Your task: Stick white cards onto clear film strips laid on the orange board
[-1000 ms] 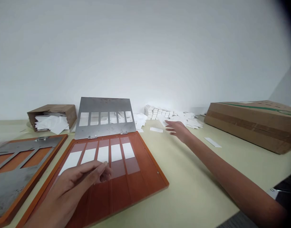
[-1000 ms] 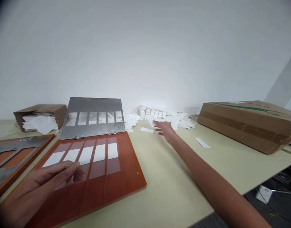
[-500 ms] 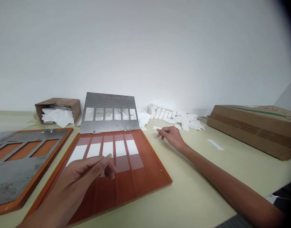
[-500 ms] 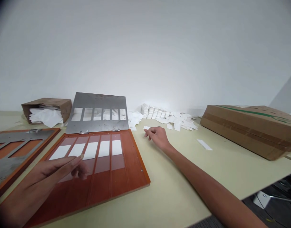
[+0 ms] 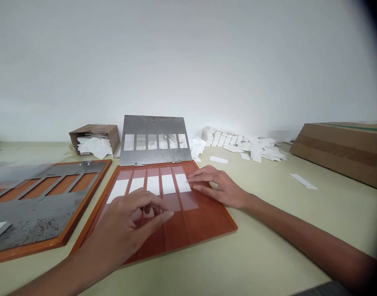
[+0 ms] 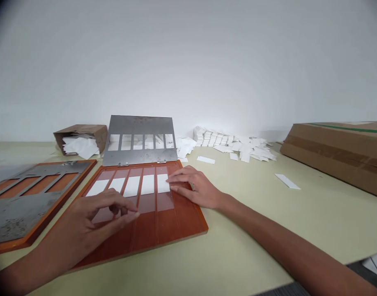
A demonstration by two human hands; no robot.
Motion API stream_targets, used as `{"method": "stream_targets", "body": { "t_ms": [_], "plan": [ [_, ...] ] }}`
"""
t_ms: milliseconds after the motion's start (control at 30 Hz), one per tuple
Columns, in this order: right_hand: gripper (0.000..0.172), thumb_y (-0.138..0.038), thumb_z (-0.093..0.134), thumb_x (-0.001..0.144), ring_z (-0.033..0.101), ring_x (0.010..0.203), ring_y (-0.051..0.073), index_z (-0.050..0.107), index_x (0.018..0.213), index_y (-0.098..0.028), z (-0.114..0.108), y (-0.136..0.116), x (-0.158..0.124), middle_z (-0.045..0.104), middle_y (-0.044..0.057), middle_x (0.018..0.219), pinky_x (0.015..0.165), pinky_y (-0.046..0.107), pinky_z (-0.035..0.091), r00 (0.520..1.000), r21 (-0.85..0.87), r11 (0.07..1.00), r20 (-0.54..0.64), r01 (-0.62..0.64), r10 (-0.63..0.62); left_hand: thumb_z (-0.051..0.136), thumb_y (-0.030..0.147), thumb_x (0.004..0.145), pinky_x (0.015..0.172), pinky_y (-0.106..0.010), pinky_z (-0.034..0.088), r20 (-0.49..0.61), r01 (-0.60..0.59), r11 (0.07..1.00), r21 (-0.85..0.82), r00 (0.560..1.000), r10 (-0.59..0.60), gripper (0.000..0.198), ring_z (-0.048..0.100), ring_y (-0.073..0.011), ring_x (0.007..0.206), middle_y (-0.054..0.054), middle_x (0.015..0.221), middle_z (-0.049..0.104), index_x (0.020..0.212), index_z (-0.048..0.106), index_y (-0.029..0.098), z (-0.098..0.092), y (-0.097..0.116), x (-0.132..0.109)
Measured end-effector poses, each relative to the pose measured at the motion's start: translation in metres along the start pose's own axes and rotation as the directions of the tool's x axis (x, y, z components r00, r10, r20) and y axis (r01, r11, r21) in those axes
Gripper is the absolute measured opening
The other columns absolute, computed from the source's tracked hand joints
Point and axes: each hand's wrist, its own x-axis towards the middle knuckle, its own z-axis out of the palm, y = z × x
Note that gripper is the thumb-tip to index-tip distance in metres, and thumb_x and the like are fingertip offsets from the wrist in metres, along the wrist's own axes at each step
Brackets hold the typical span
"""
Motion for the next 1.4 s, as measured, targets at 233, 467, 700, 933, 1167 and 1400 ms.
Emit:
{"method": "stream_targets", "body": {
  "t_ms": [233,467,700,933,1167,1400],
  "plan": [
    [0.036,-0.048,0.044,0.106,0.040,0.137,0.024,0.069,0.130,-0.038,0.004,0.011,0.003,0.051,-0.001,0.150,0.119,0.049,0.028,0.991,-0.066,0.998,0.133,0.018,-0.009,0.073,0.031,0.089,0.076,-0.031,0.051,0.188,-0.277,0.930,0.242,0.954,0.235,0.020,0.062,-0.0200,0.090,0.000,0.099,0.068,0.107,0.066,0.028,0.006,0.010,0.014],
    [0.043,-0.053,0.039,0.106,0.033,0.140,0.029,0.076,0.117,-0.034,-0.003,0.010,0.005,0.046,-0.003,0.156,0.117,0.056,0.025,0.981,-0.121,0.992,0.196,0.038,-0.013,0.057,0.021,0.097,0.078,-0.038,0.048,0.353,-0.494,0.751,0.438,0.863,0.362,0.015,0.059,-0.0247,0.092,-0.005,0.101,0.066,0.110,0.062,0.022,0.026,0.015,0.058],
    [0.048,-0.057,0.034,0.106,0.030,0.140,0.031,0.076,0.112,-0.036,-0.007,0.015,0.006,0.048,-0.004,0.154,0.112,0.062,0.026,0.969,-0.113,0.993,0.246,0.045,-0.016,0.043,-0.005,0.087,0.074,-0.039,0.045,0.482,-0.678,0.391,0.623,0.726,0.491,0.039,0.059,-0.0253,0.086,-0.007,0.104,0.070,0.112,0.061,0.020,0.036,0.006,0.061],
    [0.045,-0.053,0.032,0.108,0.026,0.145,0.034,0.072,0.120,-0.038,-0.012,0.017,0.008,0.052,-0.006,0.151,0.110,0.063,0.023,0.956,-0.133,0.986,0.287,0.105,-0.063,0.041,0.006,0.098,0.068,-0.035,0.041,0.461,-0.663,0.502,0.555,0.748,0.478,0.028,0.058,-0.0225,0.077,-0.003,0.088,0.068,0.110,0.062,0.021,0.032,0.005,0.068],
    [0.043,-0.050,0.031,0.108,0.020,0.149,0.032,0.063,0.136,-0.039,-0.014,0.029,0.012,0.057,-0.004,0.147,0.118,0.062,0.014,0.934,-0.085,0.987,0.342,0.136,-0.100,0.043,0.015,0.102,0.068,-0.029,0.041,0.381,-0.611,0.685,0.396,0.788,0.483,0.024,0.059,-0.0188,0.079,-0.002,0.086,0.069,0.092,0.064,0.020,0.027,0.002,0.082],
    [0.056,-0.053,0.028,0.108,0.025,0.147,0.029,0.017,0.162,-0.040,-0.020,0.037,0.021,0.043,0.001,0.157,0.119,0.057,0.013,0.934,-0.007,0.994,0.344,0.107,-0.099,0.057,0.037,0.099,0.071,-0.028,0.042,0.247,-0.325,0.886,0.331,0.936,0.251,0.024,0.059,-0.0165,0.074,0.000,0.086,0.073,0.087,0.071,0.023,0.018,0.006,0.098]
  ]
}}
